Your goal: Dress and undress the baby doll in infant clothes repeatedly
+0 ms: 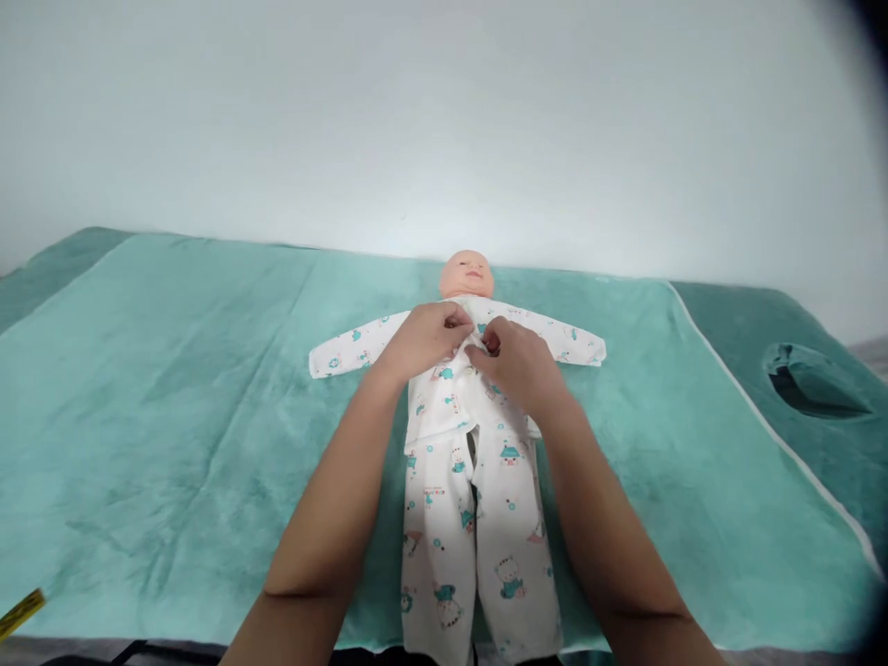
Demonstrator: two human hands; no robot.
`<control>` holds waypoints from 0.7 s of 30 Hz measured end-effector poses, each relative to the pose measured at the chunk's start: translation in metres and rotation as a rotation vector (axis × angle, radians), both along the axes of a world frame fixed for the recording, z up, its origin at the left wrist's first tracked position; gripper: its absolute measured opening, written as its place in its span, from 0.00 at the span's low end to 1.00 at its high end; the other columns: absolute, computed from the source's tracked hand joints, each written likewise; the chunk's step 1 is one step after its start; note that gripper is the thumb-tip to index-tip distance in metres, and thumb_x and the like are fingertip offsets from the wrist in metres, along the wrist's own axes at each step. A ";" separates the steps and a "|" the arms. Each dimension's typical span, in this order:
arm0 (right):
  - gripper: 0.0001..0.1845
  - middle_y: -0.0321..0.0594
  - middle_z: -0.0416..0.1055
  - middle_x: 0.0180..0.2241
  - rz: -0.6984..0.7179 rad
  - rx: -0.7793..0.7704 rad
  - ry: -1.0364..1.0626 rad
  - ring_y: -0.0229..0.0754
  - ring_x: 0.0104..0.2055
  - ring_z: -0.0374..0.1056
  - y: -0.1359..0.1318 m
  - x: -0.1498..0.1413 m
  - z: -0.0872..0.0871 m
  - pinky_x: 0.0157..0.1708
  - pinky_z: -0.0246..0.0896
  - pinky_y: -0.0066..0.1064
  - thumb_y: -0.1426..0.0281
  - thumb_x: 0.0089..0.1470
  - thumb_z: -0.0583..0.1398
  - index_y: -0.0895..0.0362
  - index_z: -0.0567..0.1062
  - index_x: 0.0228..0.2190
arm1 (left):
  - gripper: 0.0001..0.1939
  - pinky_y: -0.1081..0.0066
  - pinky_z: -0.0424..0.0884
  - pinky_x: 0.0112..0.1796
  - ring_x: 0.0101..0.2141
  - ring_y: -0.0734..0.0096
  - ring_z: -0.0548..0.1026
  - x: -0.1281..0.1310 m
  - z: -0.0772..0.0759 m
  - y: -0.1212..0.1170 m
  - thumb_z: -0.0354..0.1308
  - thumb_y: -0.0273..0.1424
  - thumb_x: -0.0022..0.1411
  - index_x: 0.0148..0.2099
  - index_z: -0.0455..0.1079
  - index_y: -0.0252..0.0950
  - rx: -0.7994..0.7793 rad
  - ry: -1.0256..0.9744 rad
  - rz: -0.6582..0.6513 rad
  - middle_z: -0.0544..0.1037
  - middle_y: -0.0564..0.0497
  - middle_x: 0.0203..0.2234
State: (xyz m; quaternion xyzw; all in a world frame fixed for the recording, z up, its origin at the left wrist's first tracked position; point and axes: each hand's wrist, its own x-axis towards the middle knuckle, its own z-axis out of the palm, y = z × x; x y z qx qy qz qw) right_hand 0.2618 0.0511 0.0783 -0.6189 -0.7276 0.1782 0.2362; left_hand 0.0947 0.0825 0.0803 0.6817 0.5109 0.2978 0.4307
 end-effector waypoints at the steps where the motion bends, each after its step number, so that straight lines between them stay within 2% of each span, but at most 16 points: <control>1: 0.08 0.36 0.69 0.27 0.010 0.037 -0.010 0.39 0.28 0.59 -0.001 0.001 -0.002 0.28 0.46 0.32 0.66 0.55 0.59 0.54 0.65 0.27 | 0.06 0.72 0.60 0.22 0.21 0.74 0.67 -0.001 -0.001 -0.003 0.56 0.33 0.60 0.32 0.70 0.38 0.003 0.018 -0.005 0.71 0.54 0.21; 4: 0.09 0.35 0.68 0.24 0.063 0.087 0.043 0.39 0.27 0.61 0.005 0.007 -0.010 0.29 0.47 0.32 0.68 0.58 0.55 0.54 0.68 0.26 | 0.06 0.72 0.60 0.23 0.22 0.74 0.67 0.000 -0.006 -0.007 0.55 0.35 0.62 0.35 0.69 0.39 0.040 0.021 0.015 0.72 0.54 0.25; 7: 0.11 0.33 0.68 0.22 0.085 0.002 0.180 0.38 0.25 0.62 0.012 0.014 -0.013 0.28 0.51 0.31 0.67 0.58 0.54 0.54 0.72 0.26 | 0.06 0.71 0.64 0.28 0.28 0.72 0.70 0.003 -0.012 -0.007 0.54 0.35 0.63 0.39 0.69 0.39 0.102 0.003 0.018 0.74 0.53 0.30; 10: 0.07 0.33 0.71 0.25 0.110 -0.063 0.293 0.37 0.26 0.63 0.015 0.017 -0.013 0.28 0.55 0.30 0.67 0.56 0.55 0.53 0.73 0.31 | 0.05 0.70 0.65 0.32 0.31 0.71 0.70 0.005 -0.016 -0.008 0.57 0.34 0.62 0.39 0.68 0.39 0.139 0.018 0.039 0.74 0.53 0.31; 13: 0.06 0.35 0.72 0.31 0.122 0.011 0.268 0.38 0.29 0.64 0.016 0.015 -0.014 0.31 0.57 0.31 0.70 0.53 0.57 0.54 0.73 0.34 | 0.06 0.69 0.65 0.33 0.32 0.71 0.70 0.006 -0.019 -0.008 0.59 0.33 0.61 0.39 0.67 0.39 0.168 0.051 0.106 0.73 0.53 0.32; 16: 0.05 0.35 0.72 0.31 0.128 0.033 0.214 0.38 0.30 0.64 0.015 0.014 -0.015 0.32 0.57 0.32 0.70 0.52 0.58 0.54 0.73 0.32 | 0.03 0.69 0.65 0.34 0.33 0.70 0.70 0.006 -0.021 -0.008 0.57 0.32 0.61 0.37 0.70 0.38 0.192 0.075 0.081 0.73 0.52 0.33; 18: 0.03 0.34 0.71 0.28 0.107 -0.013 0.241 0.38 0.29 0.63 0.015 0.014 -0.014 0.30 0.56 0.31 0.69 0.52 0.58 0.54 0.74 0.29 | 0.04 0.69 0.65 0.34 0.33 0.70 0.70 0.006 -0.021 -0.009 0.57 0.32 0.61 0.34 0.71 0.38 0.188 0.039 0.076 0.74 0.52 0.32; 21: 0.05 0.33 0.69 0.24 0.045 -0.101 0.398 0.37 0.27 0.62 0.015 0.014 -0.013 0.29 0.56 0.31 0.67 0.52 0.59 0.54 0.74 0.27 | 0.06 0.72 0.63 0.30 0.28 0.73 0.69 0.008 -0.019 -0.010 0.59 0.34 0.61 0.34 0.72 0.37 0.121 -0.122 0.176 0.73 0.53 0.27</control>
